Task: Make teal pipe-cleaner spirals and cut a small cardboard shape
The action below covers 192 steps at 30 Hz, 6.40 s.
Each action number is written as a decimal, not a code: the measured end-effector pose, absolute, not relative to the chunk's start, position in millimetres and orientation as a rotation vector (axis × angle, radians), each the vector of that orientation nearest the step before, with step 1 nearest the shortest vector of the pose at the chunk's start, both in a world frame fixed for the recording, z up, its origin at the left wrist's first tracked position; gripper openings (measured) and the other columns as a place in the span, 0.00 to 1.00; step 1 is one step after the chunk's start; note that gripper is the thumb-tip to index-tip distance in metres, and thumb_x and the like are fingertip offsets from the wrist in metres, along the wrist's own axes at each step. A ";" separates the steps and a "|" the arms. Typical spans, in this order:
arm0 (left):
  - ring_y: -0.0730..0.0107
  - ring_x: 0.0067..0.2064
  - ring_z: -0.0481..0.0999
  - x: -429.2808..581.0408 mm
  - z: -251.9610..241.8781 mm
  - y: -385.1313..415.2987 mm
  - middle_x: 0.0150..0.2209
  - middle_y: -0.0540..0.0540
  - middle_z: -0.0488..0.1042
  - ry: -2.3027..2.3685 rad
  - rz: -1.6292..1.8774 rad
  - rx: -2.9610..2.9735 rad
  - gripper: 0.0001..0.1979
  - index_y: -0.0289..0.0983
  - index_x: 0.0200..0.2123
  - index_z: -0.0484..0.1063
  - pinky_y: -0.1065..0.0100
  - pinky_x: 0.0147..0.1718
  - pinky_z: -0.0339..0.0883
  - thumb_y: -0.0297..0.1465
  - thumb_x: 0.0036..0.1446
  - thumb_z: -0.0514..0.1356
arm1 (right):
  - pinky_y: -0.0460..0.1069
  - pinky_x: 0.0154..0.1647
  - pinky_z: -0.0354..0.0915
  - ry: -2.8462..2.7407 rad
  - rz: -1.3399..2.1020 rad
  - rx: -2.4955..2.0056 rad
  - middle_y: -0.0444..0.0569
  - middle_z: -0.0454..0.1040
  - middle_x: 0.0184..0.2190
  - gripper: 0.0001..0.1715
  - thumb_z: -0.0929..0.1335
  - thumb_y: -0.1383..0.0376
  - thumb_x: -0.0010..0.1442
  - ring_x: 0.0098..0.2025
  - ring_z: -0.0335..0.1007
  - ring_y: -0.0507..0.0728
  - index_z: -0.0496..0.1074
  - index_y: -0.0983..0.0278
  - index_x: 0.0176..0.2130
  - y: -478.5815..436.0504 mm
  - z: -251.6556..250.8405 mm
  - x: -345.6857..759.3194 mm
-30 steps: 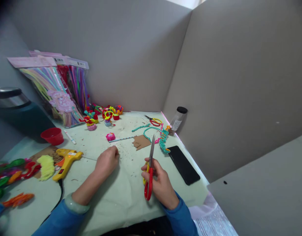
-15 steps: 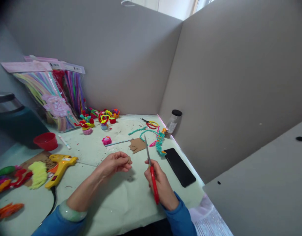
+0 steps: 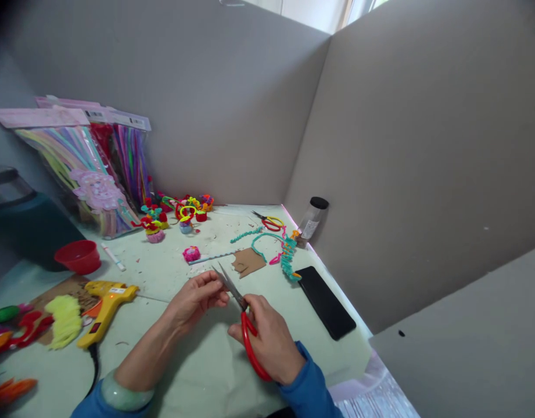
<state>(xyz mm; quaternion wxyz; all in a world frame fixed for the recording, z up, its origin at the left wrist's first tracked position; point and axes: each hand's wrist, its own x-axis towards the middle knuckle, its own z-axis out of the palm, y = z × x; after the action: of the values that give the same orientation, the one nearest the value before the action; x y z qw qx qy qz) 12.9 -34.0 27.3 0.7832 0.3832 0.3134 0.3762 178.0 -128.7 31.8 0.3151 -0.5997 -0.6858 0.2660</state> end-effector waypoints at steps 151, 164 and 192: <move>0.70 0.25 0.75 -8.0 31.1 -24.7 0.25 0.46 0.74 0.718 0.766 1.075 0.13 0.31 0.28 0.72 0.70 0.28 0.68 0.34 0.42 0.67 | 0.46 0.30 0.58 -2.075 0.397 -1.578 0.46 0.68 0.32 0.13 0.66 0.58 0.58 0.31 0.65 0.54 0.65 0.61 0.41 -127.5 36.5 187.9; 0.71 0.25 0.75 -8.8 33.2 -24.3 0.22 0.47 0.75 0.751 0.684 1.170 0.11 0.32 0.28 0.71 0.71 0.28 0.68 0.34 0.43 0.65 | 0.47 0.32 0.60 -2.155 0.366 -1.615 0.47 0.69 0.31 0.13 0.65 0.56 0.58 0.32 0.66 0.55 0.66 0.62 0.40 -129.0 41.6 195.8; 0.63 0.34 0.78 -5.3 31.5 -24.1 0.34 0.38 0.77 0.868 0.861 0.830 0.14 0.30 0.37 0.71 0.68 0.30 0.73 0.25 0.43 0.66 | 0.61 0.55 0.57 -1.495 0.914 -1.091 0.57 0.61 0.54 0.32 0.59 0.44 0.58 0.53 0.61 0.63 0.55 0.59 0.55 -138.5 31.8 198.9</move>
<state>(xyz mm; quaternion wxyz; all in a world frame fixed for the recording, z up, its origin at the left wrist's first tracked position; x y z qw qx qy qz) -5.3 -24.1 31.5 0.7393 0.3783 0.3956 0.3922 198.9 -138.5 31.8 0.5131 -0.4536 -0.6217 0.3801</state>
